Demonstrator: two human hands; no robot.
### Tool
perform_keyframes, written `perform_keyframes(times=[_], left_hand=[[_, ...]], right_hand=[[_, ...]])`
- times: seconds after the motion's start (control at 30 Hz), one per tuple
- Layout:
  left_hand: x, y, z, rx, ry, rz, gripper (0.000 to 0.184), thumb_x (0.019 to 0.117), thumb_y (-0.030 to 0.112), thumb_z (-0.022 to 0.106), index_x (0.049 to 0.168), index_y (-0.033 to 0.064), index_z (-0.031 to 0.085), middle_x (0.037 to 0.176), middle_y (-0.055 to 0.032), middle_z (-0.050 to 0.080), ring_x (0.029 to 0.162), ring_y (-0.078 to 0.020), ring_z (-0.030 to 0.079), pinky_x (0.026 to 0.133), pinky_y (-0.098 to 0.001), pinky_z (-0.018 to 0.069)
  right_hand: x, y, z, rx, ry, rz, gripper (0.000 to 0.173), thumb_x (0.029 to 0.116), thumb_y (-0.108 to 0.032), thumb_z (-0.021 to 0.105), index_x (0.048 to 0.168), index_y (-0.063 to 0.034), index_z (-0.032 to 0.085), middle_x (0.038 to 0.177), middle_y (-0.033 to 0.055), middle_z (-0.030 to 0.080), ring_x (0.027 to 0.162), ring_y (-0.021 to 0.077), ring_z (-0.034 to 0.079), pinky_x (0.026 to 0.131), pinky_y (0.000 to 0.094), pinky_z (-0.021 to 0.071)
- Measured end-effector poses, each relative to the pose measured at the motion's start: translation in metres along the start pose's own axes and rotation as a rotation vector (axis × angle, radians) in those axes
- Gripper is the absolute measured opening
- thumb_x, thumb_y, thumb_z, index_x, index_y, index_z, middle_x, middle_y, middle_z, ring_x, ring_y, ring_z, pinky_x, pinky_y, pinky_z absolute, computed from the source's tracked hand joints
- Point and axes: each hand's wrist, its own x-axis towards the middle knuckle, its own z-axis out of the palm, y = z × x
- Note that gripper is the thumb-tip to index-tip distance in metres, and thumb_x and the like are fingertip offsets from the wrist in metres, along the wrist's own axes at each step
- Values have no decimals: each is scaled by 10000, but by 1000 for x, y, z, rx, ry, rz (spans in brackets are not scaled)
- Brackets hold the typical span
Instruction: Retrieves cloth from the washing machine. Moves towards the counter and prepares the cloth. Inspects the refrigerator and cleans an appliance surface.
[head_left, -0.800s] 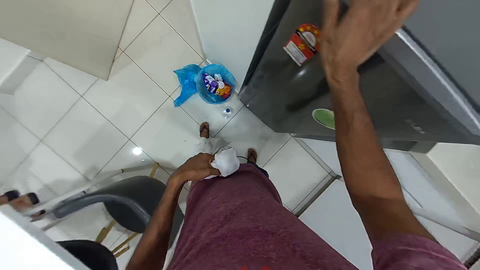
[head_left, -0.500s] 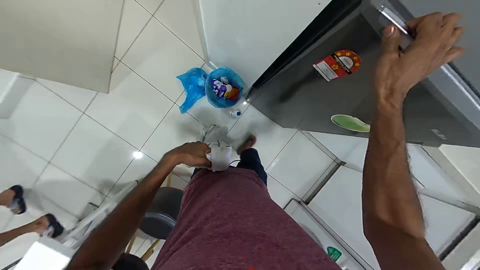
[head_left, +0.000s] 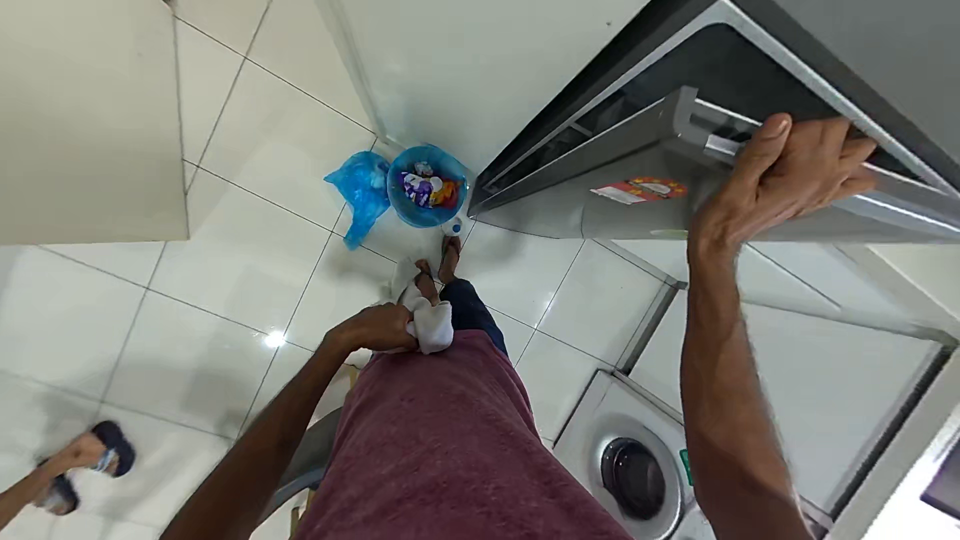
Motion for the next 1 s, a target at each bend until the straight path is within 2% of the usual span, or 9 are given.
perform_keyframes(times=[0.13, 0.3, 0.47, 0.57, 0.63, 0.77, 0.83, 0.93, 1.0], left_hand=[[12, 13, -11, 174, -61, 16, 450, 908, 423, 701, 960, -22, 662, 868, -218, 650, 854, -416, 641, 736, -680, 473], [31, 48, -20, 344, -136, 20, 497, 929, 442, 699, 1013, -46, 655, 956, -259, 659, 952, -455, 643, 808, -702, 468], [53, 84, 10, 514, -233, 63, 512, 932, 459, 681, 963, -52, 658, 928, -257, 663, 936, -453, 649, 800, -696, 473], [60, 110, 33, 596, -244, 73, 518, 943, 457, 673, 1015, -56, 662, 985, -275, 668, 980, -471, 649, 823, -712, 472], [60, 128, 47, 604, -227, 79, 515, 944, 433, 691, 1070, -66, 674, 1035, -299, 672, 1019, -495, 644, 850, -741, 463], [68, 141, 94, 592, -176, 51, 525, 937, 447, 678, 1114, -47, 673, 1066, -287, 672, 1044, -479, 638, 865, -729, 460], [72, 148, 117, 521, -104, 4, 524, 941, 456, 678, 1141, -28, 676, 1078, -272, 678, 1059, -463, 642, 881, -717, 466], [79, 145, 152, 403, 15, -51, 507, 923, 484, 695, 1084, 4, 696, 999, -231, 698, 984, -426, 671, 842, -691, 500], [84, 145, 170, 331, 44, -32, 515, 913, 490, 713, 1073, 0, 695, 967, -219, 699, 943, -400, 681, 841, -667, 516]], right_hand=[[-48, 9, -31, 196, 19, -33, 466, 1053, -375, 523, 667, -115, 538, 746, 89, 556, 915, 310, 550, 923, 524, 336], [-116, 40, -88, 414, 32, -84, 506, 1034, -438, 481, 637, -129, 534, 672, 29, 509, 789, 197, 540, 919, 461, 365], [-183, 81, -156, 626, 7, 3, 507, 1038, -436, 522, 652, -125, 631, 633, -7, 606, 710, 106, 622, 1042, 458, 401], [-214, 103, -208, 689, -45, 90, 471, 1065, -450, 462, 817, -156, 734, 856, -18, 751, 973, 118, 706, 1160, 487, 348], [-238, 123, -245, 713, -75, 180, 426, 1060, -455, 477, 910, -185, 770, 1104, -7, 766, 1223, 199, 645, 1162, 488, 375], [-285, 151, -317, 495, -228, 531, 357, 989, -398, 588, 1089, -88, 734, 1506, 86, 530, 1424, 241, 453, 1162, 437, 401], [-302, 170, -339, 360, -296, 665, 403, 1016, -388, 542, 1232, -82, 691, 1567, 109, 442, 1430, 210, 438, 1134, 391, 432], [-336, 210, -351, 233, -208, 715, 328, 1080, -291, 507, 1297, -117, 681, 1464, 69, 566, 1367, 158, 520, 1097, 337, 474], [-337, 229, -345, 145, -96, 664, 336, 1089, -247, 486, 1292, -72, 689, 1356, 124, 633, 1281, 168, 569, 1052, 307, 474]])
